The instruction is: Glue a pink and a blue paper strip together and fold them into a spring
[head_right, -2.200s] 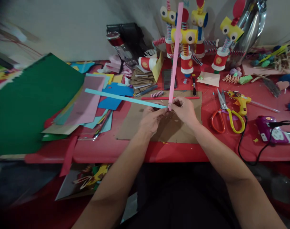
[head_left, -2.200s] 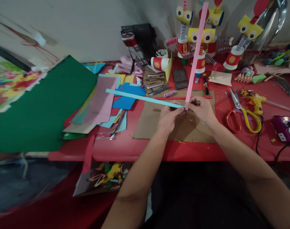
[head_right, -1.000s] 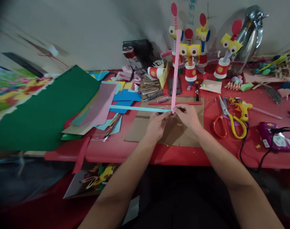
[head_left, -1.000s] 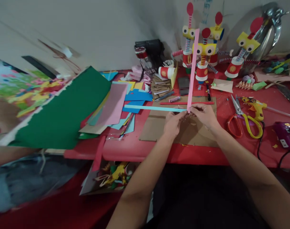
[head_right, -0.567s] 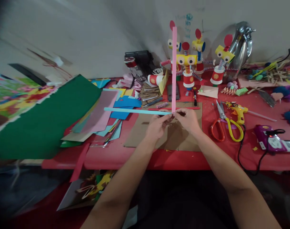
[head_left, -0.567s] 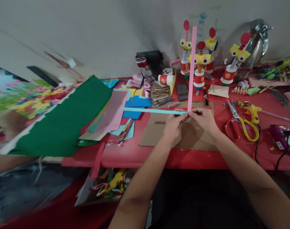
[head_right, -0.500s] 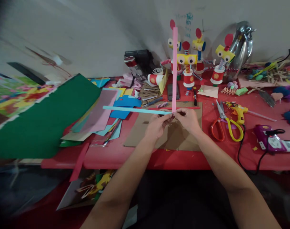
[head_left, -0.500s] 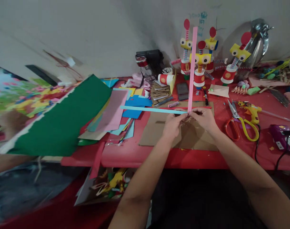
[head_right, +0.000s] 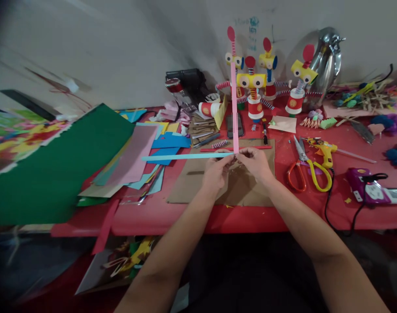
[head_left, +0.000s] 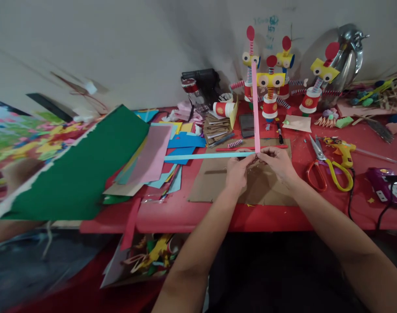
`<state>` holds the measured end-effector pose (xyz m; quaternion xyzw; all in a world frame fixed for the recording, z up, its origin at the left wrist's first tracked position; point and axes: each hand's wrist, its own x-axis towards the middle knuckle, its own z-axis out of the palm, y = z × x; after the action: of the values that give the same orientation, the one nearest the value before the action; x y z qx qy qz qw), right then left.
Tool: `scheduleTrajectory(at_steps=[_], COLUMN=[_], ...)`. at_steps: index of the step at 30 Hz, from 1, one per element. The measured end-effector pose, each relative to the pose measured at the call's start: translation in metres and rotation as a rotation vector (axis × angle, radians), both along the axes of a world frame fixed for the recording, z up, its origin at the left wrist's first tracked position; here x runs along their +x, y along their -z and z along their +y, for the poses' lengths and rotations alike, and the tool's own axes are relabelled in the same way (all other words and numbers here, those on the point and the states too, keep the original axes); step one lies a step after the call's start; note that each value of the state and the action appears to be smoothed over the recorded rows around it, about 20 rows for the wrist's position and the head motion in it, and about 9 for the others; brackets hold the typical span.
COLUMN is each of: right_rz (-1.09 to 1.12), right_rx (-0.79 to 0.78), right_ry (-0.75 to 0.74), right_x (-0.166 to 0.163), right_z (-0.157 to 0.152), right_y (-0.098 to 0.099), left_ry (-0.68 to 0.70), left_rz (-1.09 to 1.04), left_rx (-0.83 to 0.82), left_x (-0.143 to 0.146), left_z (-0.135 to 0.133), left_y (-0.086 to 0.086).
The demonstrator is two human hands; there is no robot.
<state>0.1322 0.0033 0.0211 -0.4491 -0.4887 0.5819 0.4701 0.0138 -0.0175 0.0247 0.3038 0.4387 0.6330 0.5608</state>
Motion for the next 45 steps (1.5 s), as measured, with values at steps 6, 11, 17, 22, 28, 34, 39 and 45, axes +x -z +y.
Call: scheduleTrajectory(at_steps=[6,11,17,22,28,34,39,45], right_rz=[-0.009,-0.001,-0.009,-0.007,-0.028,-0.019,-0.044,-0.074], right_rx=[-0.021,-0.017,-0.003,0.015,0.035,0.031,0.034,0.081], right_ry=[-0.005,-0.003,-0.036,-0.01,-0.013,-0.021,-0.019,-0.01], right_x=[-0.001,0.002,0.002,0.0,0.001,0.0,-0.001,-0.003], right_z=[0.0,-0.001,0.0,0.001,0.002,0.004,0.006,0.006], right_y=[-0.001,-0.005,-0.004,-0.002,0.001,0.004,0.007,0.011], left_ry=[0.058,0.123,0.075,0.054,0.037,0.047,0.063,0.067], left_rz=[-0.008,0.039,0.053,0.013,-0.046,-0.097,-0.098,-0.115], left_rx=[0.019,0.089,0.085,0.062,0.024,-0.007,-0.074,-0.102], left_x=[-0.006,-0.011,-0.011,-0.01,-0.008,-0.008,-0.01,-0.011], left_z=[-0.002,-0.004,0.0,0.002,0.002,0.003,0.004,0.004], left_y=[0.005,0.006,0.013,0.018,0.019,0.018,0.02,0.022])
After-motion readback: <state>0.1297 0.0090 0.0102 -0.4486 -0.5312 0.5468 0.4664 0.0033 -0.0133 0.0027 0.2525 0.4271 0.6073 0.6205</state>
